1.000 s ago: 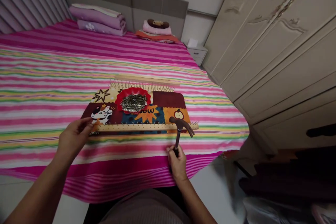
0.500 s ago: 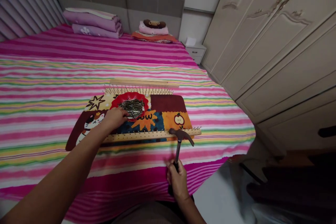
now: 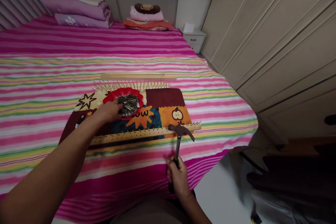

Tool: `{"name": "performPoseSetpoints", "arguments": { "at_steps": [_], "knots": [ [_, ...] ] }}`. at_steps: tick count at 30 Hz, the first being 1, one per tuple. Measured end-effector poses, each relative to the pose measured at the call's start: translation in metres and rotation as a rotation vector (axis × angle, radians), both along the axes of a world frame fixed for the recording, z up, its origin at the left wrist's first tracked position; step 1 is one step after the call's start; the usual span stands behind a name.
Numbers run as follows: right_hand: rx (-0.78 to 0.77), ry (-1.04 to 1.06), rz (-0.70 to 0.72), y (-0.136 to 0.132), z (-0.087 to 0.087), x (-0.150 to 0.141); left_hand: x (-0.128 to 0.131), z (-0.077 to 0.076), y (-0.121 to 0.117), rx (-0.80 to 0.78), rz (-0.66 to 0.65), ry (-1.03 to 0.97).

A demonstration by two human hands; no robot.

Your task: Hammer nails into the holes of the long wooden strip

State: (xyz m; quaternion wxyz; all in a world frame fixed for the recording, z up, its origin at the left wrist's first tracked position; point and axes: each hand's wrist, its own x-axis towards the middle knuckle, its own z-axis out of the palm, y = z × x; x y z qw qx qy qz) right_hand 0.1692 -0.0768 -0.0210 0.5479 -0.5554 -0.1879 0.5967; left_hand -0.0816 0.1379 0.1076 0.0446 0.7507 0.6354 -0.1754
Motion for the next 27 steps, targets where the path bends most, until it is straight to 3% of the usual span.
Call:
{"name": "performPoseSetpoints", "arguments": {
  "at_steps": [11,22,27],
  "knots": [
    [0.002,0.006,-0.004,0.001,0.0,0.001,-0.01,0.004,0.015,-0.169,-0.131,-0.058],
    [0.005,-0.022,-0.001,0.0,0.0,0.001,-0.026,0.01,0.02,-0.25,0.061,-0.458],
    [0.001,-0.016,0.003,0.0,0.002,0.001,-0.038,0.009,0.021,-0.197,0.251,-0.639]
  ]
}}
